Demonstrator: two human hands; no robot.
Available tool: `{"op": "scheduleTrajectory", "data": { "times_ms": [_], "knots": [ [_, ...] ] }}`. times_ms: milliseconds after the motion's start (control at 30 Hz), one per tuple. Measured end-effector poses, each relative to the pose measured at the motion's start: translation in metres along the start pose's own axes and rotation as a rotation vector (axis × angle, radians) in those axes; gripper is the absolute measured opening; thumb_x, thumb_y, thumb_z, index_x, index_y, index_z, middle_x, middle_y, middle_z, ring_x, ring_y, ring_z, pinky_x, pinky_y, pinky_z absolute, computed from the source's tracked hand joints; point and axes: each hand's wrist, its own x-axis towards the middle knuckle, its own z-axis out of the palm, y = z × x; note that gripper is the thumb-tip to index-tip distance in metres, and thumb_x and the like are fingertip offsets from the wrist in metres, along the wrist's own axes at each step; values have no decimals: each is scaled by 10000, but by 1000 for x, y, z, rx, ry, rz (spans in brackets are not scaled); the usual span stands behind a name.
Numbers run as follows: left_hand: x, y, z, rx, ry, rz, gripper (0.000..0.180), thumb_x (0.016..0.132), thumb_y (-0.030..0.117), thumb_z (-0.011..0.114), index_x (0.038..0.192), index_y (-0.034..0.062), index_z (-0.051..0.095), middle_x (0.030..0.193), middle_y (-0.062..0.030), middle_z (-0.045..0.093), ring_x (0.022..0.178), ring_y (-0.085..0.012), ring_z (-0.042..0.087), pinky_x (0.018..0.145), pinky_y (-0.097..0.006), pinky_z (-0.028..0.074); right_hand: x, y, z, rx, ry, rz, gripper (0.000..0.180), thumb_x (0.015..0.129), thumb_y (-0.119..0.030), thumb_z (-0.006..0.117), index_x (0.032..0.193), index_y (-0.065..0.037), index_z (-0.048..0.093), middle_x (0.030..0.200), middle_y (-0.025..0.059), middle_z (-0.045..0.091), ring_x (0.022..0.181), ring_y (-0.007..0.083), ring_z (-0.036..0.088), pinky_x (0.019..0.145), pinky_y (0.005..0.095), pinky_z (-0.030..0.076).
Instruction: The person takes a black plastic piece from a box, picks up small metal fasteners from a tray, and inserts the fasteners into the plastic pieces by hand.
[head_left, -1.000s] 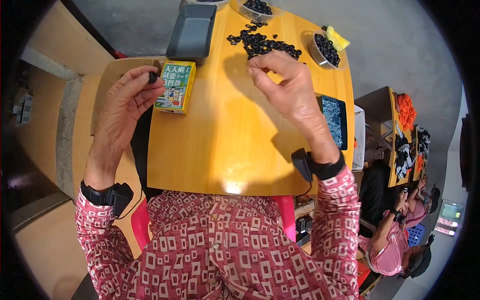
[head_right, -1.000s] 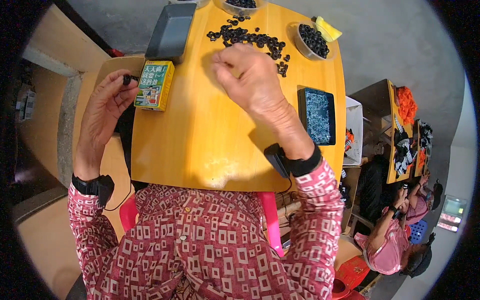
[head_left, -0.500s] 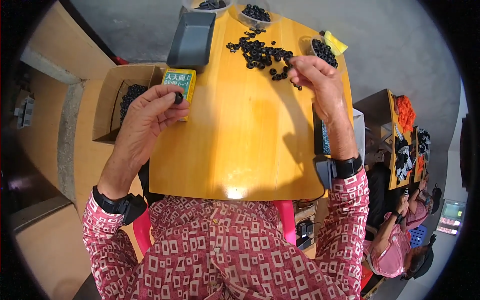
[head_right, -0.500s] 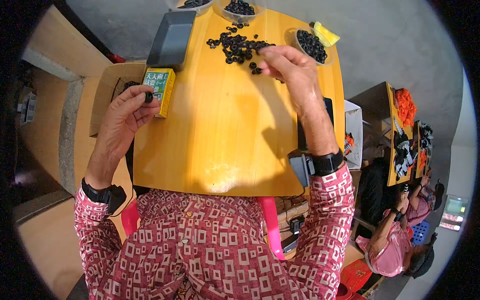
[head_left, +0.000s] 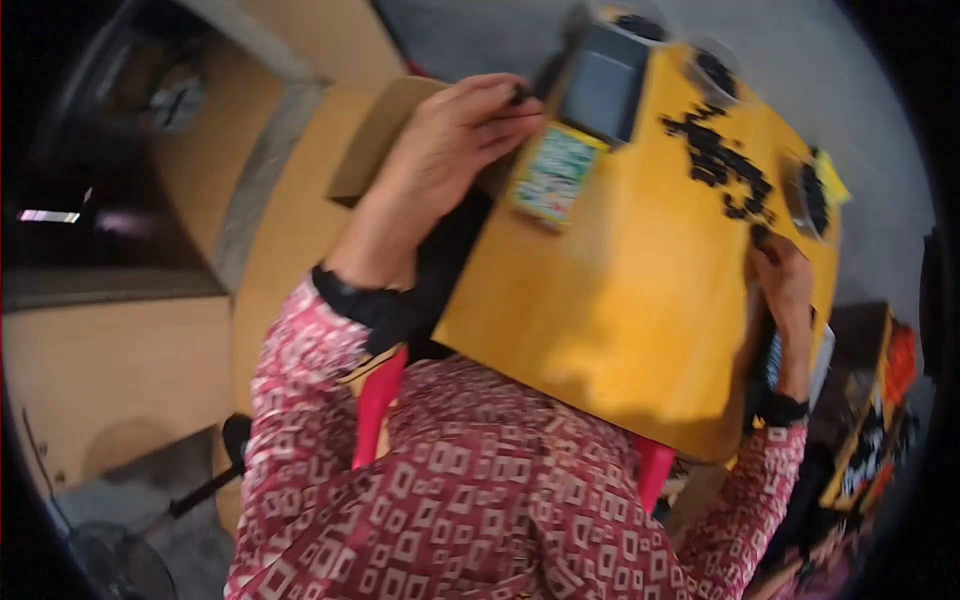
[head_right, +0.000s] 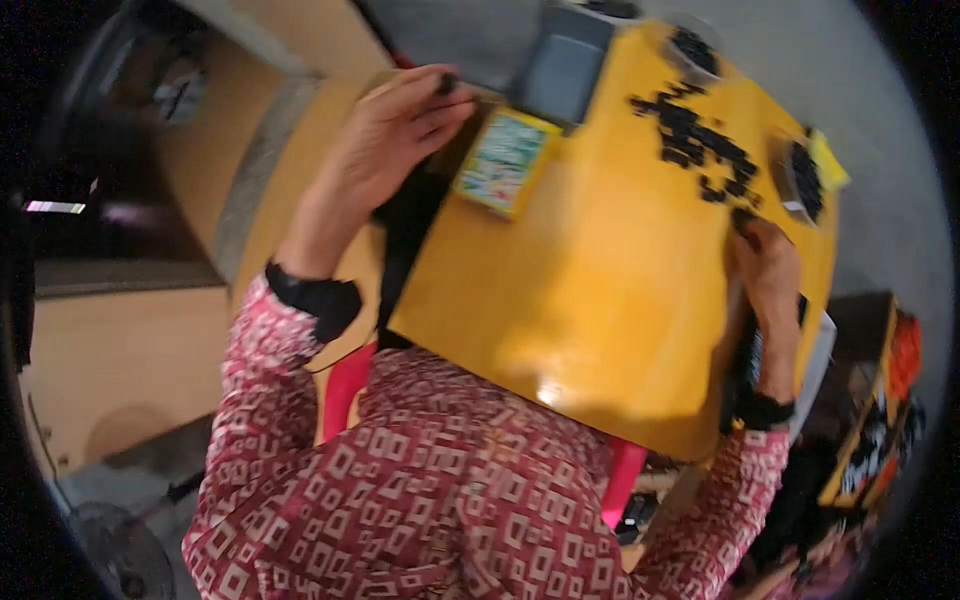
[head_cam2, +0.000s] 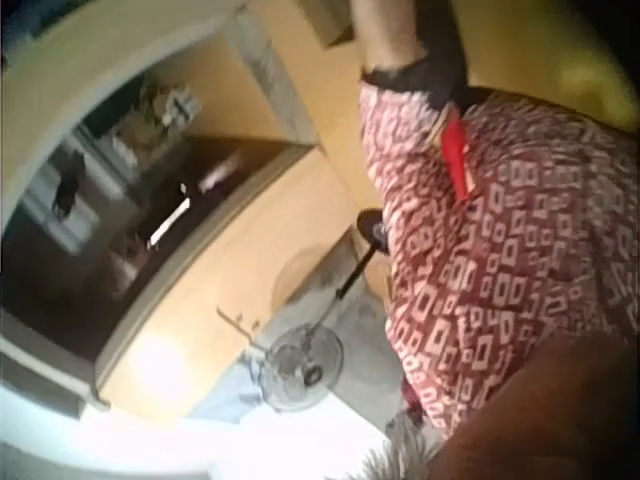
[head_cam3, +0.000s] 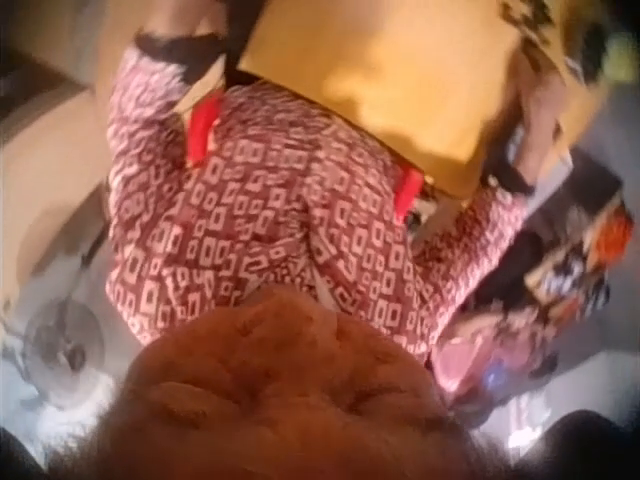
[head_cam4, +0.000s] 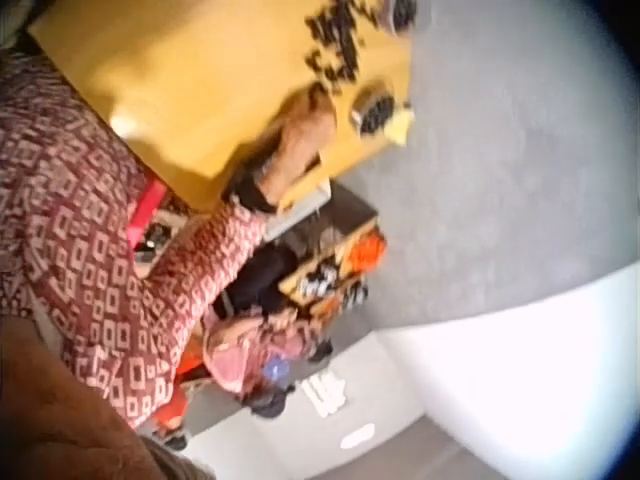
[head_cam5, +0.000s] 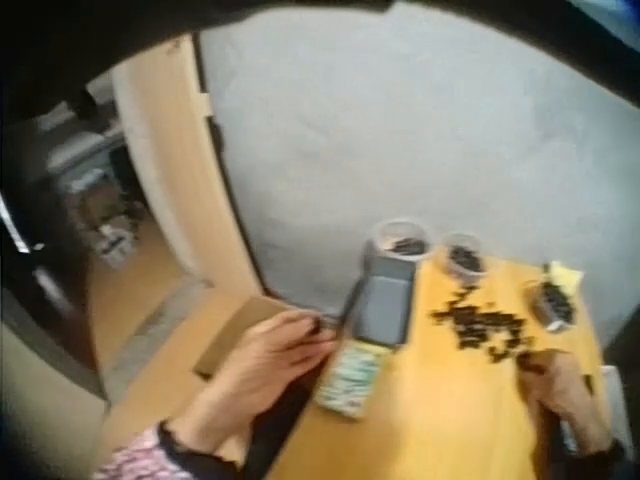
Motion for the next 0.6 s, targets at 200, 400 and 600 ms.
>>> {"op": "scheduleTrajectory", "data": {
  "times_ms": [200,400,600],
  "knots": [
    [-9,18,-10,364,221,197,220,950,189,575,1114,51,622,1036,-103,679,952,-193,668,874,-312,521,10,23,19,2,11,10,197,854,-136,638,998,-2,647,890,168,675,819,307,661,718,382,509],
    [-12,20,-24,164,200,145,217,946,191,578,1103,49,623,1001,-86,686,932,-177,672,843,-291,519,9,26,23,38,-12,37,192,883,-114,600,1035,1,622,952,163,675,852,301,655,742,390,514],
    [-29,20,-3,1224,229,817,150,897,81,616,1026,24,668,899,-35,689,840,-131,656,744,-232,506,12,32,27,28,-14,23,176,887,-97,589,1023,10,616,929,158,669,842,302,652,738,386,513]
  ]
}}
